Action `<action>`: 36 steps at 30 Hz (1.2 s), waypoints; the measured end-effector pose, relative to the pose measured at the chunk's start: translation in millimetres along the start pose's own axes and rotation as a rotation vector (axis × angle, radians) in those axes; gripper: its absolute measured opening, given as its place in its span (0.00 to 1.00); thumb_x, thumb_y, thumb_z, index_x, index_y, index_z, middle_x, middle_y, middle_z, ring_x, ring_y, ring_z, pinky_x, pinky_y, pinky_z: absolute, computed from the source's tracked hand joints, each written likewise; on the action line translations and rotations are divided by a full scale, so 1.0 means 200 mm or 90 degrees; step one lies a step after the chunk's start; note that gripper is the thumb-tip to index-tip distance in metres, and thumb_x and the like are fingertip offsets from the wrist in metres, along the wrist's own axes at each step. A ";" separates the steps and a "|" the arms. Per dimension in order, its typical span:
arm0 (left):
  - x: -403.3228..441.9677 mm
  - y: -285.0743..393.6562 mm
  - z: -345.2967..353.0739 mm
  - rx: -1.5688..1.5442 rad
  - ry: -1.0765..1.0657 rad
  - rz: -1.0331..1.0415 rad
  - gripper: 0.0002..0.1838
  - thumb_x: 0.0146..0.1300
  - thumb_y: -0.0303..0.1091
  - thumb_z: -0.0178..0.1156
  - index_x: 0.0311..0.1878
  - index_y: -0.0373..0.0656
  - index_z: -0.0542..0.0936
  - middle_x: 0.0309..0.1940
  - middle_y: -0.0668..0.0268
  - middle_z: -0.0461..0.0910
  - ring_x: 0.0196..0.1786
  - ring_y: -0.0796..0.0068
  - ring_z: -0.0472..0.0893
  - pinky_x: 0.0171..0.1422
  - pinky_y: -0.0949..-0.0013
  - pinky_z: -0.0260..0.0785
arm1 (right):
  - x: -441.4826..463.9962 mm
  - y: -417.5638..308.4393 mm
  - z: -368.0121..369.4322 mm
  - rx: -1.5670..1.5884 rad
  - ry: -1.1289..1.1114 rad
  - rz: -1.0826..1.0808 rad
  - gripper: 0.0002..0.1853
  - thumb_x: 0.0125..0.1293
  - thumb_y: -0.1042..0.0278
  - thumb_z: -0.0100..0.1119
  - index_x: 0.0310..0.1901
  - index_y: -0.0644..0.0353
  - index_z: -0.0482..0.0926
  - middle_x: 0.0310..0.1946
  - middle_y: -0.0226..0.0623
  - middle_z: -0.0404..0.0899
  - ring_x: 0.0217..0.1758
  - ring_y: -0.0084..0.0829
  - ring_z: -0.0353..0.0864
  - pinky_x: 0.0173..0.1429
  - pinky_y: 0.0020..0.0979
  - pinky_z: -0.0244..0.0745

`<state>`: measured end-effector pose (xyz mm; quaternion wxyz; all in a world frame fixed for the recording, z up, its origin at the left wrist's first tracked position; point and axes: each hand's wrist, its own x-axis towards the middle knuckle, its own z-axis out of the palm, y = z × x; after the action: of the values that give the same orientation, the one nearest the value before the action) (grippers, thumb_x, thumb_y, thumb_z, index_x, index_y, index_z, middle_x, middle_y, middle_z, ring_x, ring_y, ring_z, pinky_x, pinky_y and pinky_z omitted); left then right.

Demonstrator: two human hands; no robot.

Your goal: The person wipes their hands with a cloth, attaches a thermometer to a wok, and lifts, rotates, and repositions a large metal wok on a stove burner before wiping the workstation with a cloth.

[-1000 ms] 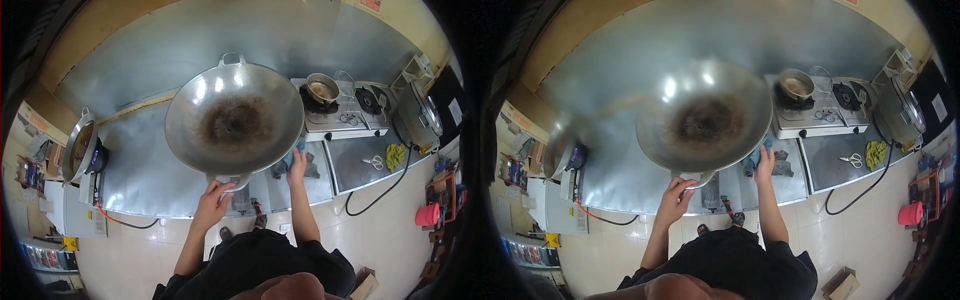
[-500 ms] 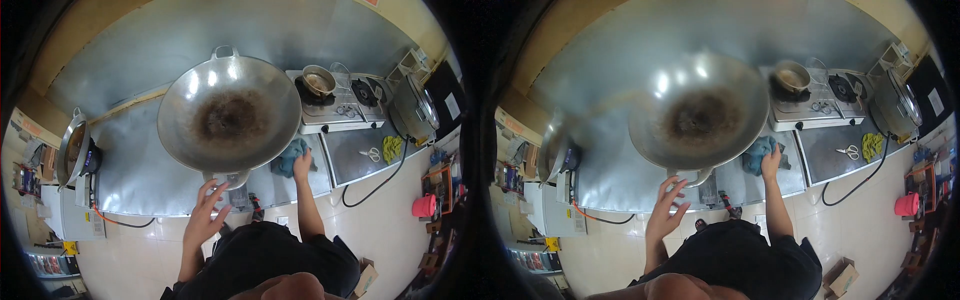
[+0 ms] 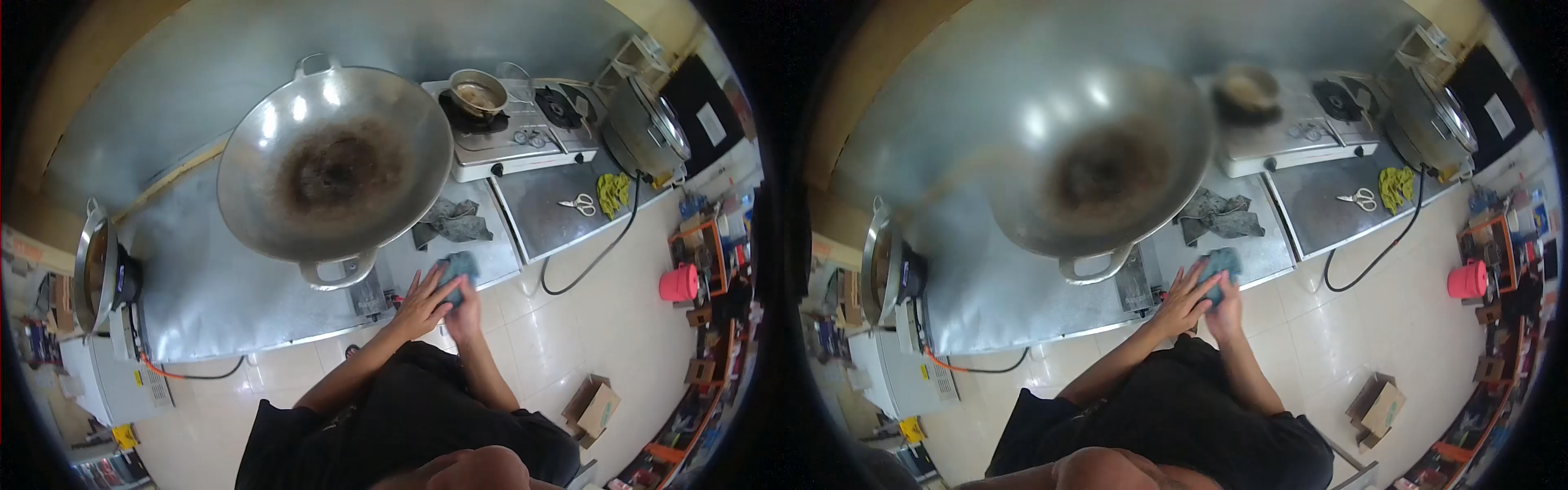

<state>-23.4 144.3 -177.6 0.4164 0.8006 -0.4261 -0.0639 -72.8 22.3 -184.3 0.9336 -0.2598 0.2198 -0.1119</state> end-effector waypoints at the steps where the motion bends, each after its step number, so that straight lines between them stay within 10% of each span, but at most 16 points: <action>1: -0.05 0.00 0.00 0.001 -0.049 -0.025 0.25 0.68 0.40 0.47 0.68 0.52 0.65 0.73 0.55 0.49 0.75 0.54 0.50 0.73 0.41 0.38 | -0.01 -0.09 0.08 -0.035 0.017 -0.046 0.16 0.70 0.59 0.52 0.53 0.59 0.70 0.50 0.34 0.76 0.52 0.29 0.75 0.58 0.34 0.70; 4: -0.20 0.01 -0.09 0.000 -0.147 -0.063 0.23 0.71 0.37 0.44 0.68 0.48 0.65 0.72 0.57 0.53 0.73 0.62 0.58 0.74 0.48 0.44 | 0.13 -0.41 -0.02 -0.176 0.020 -0.229 0.19 0.69 0.60 0.54 0.55 0.61 0.70 0.48 0.35 0.75 0.50 0.27 0.76 0.55 0.31 0.71; 7: -0.47 -0.05 -0.15 -0.446 -0.095 -0.256 0.22 0.72 0.37 0.46 0.68 0.48 0.64 0.67 0.58 0.64 0.67 0.67 0.67 0.70 0.61 0.57 | 0.38 -0.78 -0.12 -0.408 0.125 -0.360 0.32 0.67 0.52 0.55 0.64 0.67 0.62 0.60 0.43 0.68 0.63 0.35 0.67 0.66 0.33 0.60; 10: -0.73 -0.11 -0.25 -0.367 -0.048 -0.266 0.21 0.72 0.34 0.46 0.66 0.43 0.66 0.62 0.61 0.70 0.62 0.72 0.71 0.66 0.71 0.60 | 0.43 -0.94 -0.15 -0.707 0.266 -0.434 0.39 0.66 0.47 0.55 0.68 0.69 0.55 0.67 0.49 0.59 0.70 0.41 0.58 0.71 0.34 0.53; 20: -1.36 -0.15 -0.41 -0.623 -0.013 -0.488 0.25 0.73 0.46 0.43 0.69 0.44 0.62 0.63 0.62 0.69 0.64 0.70 0.69 0.69 0.65 0.56 | -0.14 -0.05 -0.42 -0.918 0.172 -0.211 0.16 0.62 0.72 0.56 0.53 0.62 0.77 0.49 0.45 0.79 0.56 0.37 0.76 0.56 0.33 0.73; 27: -1.78 -0.34 -0.27 -0.536 -0.046 -0.760 0.30 0.69 0.56 0.44 0.69 0.50 0.62 0.61 0.62 0.71 0.61 0.65 0.71 0.66 0.59 0.60 | 0.29 -0.55 -0.47 -0.848 0.095 -0.415 0.09 0.66 0.71 0.54 0.45 0.62 0.80 0.38 0.40 0.82 0.37 0.23 0.79 0.41 0.25 0.73; 32: -2.56 -0.44 0.24 -0.547 0.376 -1.023 0.24 0.64 0.53 0.51 0.62 0.58 0.68 0.52 0.64 0.76 0.52 0.64 0.75 0.52 0.55 0.67 | 0.98 -0.91 -0.41 -1.007 0.187 -0.535 0.13 0.60 0.69 0.58 0.47 0.57 0.79 0.41 0.46 0.79 0.40 0.38 0.80 0.45 0.34 0.74; 36: -2.63 -0.35 0.39 -0.550 0.319 -1.267 0.28 0.65 0.52 0.48 0.66 0.51 0.64 0.59 0.58 0.72 0.55 0.57 0.74 0.51 0.51 0.68 | 1.60 -1.16 -0.36 -1.153 0.262 -0.712 0.17 0.57 0.71 0.56 0.50 0.53 0.76 0.46 0.49 0.74 0.44 0.48 0.78 0.47 0.43 0.73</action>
<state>-345.4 503.9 -411.2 0.4975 0.5633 0.5598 -0.3489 153.4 -307.2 -228.3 0.1565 -0.8923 0.2237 -0.3595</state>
